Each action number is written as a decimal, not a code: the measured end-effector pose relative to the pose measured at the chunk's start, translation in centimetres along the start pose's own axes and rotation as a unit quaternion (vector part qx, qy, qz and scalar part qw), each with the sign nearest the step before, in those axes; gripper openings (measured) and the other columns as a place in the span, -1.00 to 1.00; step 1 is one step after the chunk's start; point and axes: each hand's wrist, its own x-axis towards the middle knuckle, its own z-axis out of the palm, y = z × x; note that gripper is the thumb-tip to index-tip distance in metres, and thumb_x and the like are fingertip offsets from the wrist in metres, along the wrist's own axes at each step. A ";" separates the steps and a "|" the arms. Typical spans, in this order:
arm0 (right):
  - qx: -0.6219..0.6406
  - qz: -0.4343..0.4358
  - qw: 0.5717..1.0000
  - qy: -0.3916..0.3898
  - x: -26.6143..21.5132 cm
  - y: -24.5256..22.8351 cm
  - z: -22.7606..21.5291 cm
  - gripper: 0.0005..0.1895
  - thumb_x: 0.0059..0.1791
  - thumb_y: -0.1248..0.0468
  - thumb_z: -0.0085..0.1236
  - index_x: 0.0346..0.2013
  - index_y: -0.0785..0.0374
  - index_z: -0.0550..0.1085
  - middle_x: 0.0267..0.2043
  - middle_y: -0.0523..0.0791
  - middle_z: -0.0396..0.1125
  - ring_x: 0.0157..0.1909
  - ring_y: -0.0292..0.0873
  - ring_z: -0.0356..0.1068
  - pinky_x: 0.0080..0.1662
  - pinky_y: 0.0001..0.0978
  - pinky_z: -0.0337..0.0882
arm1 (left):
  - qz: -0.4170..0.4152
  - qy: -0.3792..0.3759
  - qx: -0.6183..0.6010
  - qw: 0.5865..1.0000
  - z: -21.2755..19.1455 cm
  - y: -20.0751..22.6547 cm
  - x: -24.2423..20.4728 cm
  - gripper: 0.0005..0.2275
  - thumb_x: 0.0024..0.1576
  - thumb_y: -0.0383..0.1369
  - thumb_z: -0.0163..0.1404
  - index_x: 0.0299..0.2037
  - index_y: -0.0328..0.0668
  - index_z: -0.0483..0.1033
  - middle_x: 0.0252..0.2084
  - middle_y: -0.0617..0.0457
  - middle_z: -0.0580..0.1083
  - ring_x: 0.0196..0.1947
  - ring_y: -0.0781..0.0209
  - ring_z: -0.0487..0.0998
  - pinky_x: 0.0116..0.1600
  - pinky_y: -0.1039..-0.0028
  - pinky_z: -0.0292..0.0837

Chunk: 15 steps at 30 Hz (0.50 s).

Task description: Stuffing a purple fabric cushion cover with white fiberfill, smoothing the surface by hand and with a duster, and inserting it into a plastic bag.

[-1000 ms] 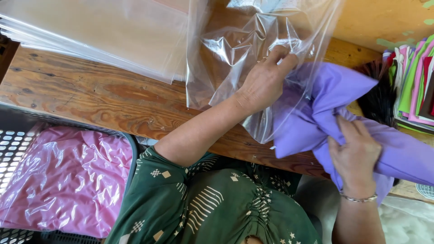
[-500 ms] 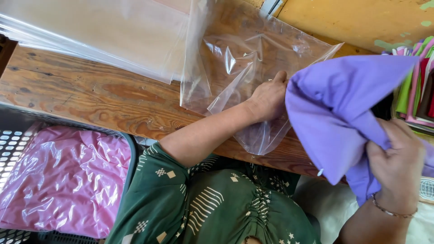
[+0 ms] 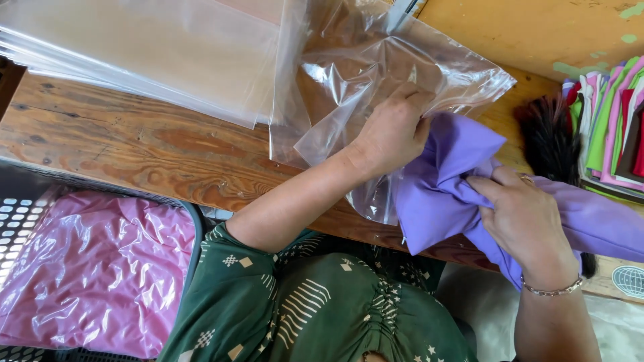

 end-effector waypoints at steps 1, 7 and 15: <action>-0.011 -0.006 1.000 -0.015 0.3 -0.6 -0.3 -0.51 -0.22 0.31 -0.05 -0.03 -0.19 0.44 -0.09 -0.18 0.26 -0.02 -0.04 0.33 -0.27 0.00 0.43 | 0.000 0.017 0.019 1.000 0.4 -0.1 -0.2 -0.93 -0.04 -0.59 -0.22 -0.44 -0.32 0.33 -0.35 -0.13 0.36 -0.35 -0.10 0.42 -0.33 0.20 0.39; -0.009 -0.080 0.993 0.081 2.6 -5.3 -2.3 -0.26 -0.34 0.44 0.02 0.15 0.13 0.19 0.17 0.01 0.11 -0.31 0.18 0.34 -0.39 0.04 0.43 | 0.097 0.046 0.009 0.994 -0.3 2.1 -0.9 -0.90 0.10 -0.50 -0.19 -0.21 -0.28 0.32 -0.17 -0.18 0.39 -0.50 -0.15 0.47 -0.55 0.16 0.33; -0.035 -0.153 0.952 0.262 7.1 -2.9 6.5 -0.95 -0.26 0.34 -0.02 -0.56 0.21 0.41 -0.53 -0.12 0.26 -0.34 0.09 0.34 -0.26 -0.15 0.30 | 0.225 0.085 0.085 0.967 1.6 2.8 -1.8 -0.93 0.07 -0.38 -0.23 -0.40 -0.12 0.27 -0.38 0.04 0.25 -0.51 -0.10 0.45 -0.46 0.25 0.42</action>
